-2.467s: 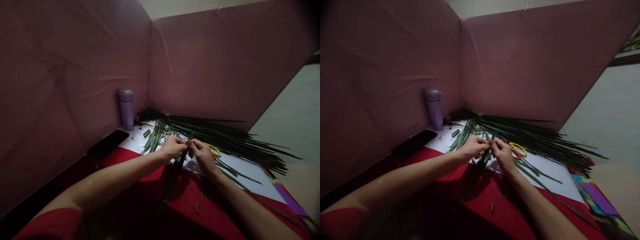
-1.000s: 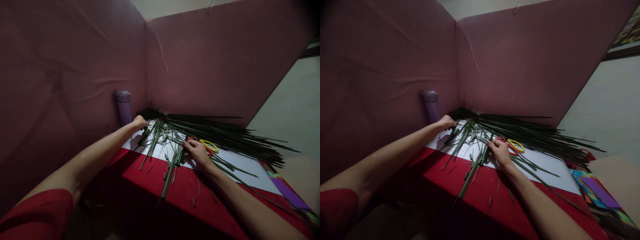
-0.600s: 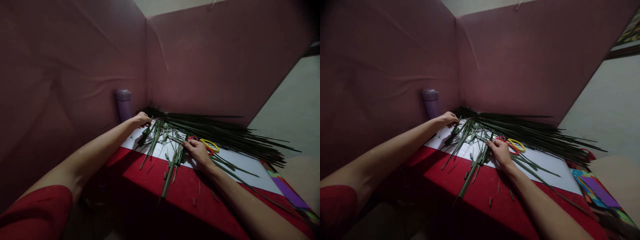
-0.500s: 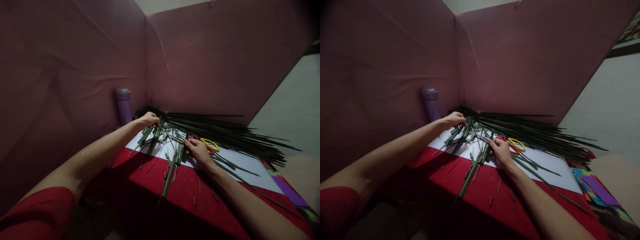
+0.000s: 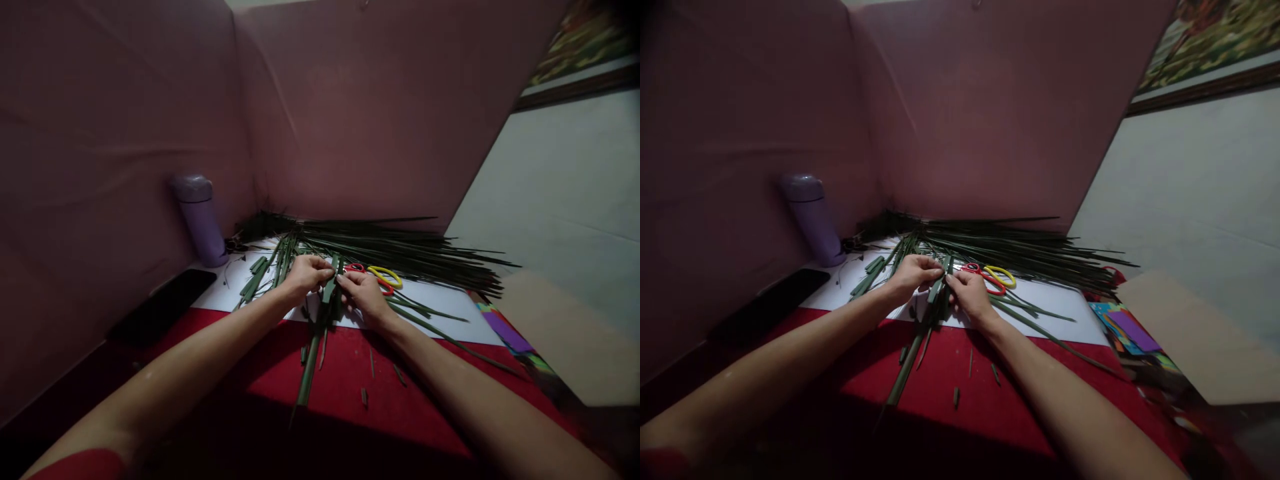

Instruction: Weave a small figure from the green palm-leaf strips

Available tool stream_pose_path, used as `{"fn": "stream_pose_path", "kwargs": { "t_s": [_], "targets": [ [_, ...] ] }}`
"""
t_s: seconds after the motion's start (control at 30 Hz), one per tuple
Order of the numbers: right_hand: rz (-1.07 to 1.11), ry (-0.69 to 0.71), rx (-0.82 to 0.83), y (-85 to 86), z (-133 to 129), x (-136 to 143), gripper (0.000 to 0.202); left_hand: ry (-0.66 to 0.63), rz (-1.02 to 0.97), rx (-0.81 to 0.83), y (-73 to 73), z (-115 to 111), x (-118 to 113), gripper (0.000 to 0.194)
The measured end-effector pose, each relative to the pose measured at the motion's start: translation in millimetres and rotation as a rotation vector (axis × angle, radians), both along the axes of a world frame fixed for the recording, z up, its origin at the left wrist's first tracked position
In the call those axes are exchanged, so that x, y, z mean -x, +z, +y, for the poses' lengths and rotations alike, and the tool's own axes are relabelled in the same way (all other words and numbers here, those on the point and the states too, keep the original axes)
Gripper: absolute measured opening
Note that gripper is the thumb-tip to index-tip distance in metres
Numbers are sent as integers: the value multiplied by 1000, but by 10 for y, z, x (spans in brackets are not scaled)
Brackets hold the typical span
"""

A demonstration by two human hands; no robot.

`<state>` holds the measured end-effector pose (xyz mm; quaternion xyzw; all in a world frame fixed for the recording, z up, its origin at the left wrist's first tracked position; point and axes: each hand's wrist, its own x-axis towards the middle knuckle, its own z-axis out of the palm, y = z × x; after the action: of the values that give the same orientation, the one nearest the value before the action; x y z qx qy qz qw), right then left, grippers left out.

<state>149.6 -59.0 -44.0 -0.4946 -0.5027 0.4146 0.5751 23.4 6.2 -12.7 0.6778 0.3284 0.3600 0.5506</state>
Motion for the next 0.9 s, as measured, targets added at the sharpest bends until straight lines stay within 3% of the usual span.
{"fn": "stream_pose_path", "kwargs": {
  "t_s": [0.1,0.23,0.43,0.63,0.9],
  "targets": [
    [-9,2,0,12,-5,-2,28,18,-86,34,-79,-19,-5,14],
    [-14,21,3,28,-23,3,27,23,-109,61,-69,-52,19,32],
    [-20,23,-12,50,-31,9,23,-50,-82,22,-52,-96,63,9],
    [-8,-2,-41,90,-42,20,16,-113,-78,87,-24,-155,69,14],
    [22,71,-56,120,-38,1,15,-90,-57,100,-45,-169,77,20]
  ]
}}
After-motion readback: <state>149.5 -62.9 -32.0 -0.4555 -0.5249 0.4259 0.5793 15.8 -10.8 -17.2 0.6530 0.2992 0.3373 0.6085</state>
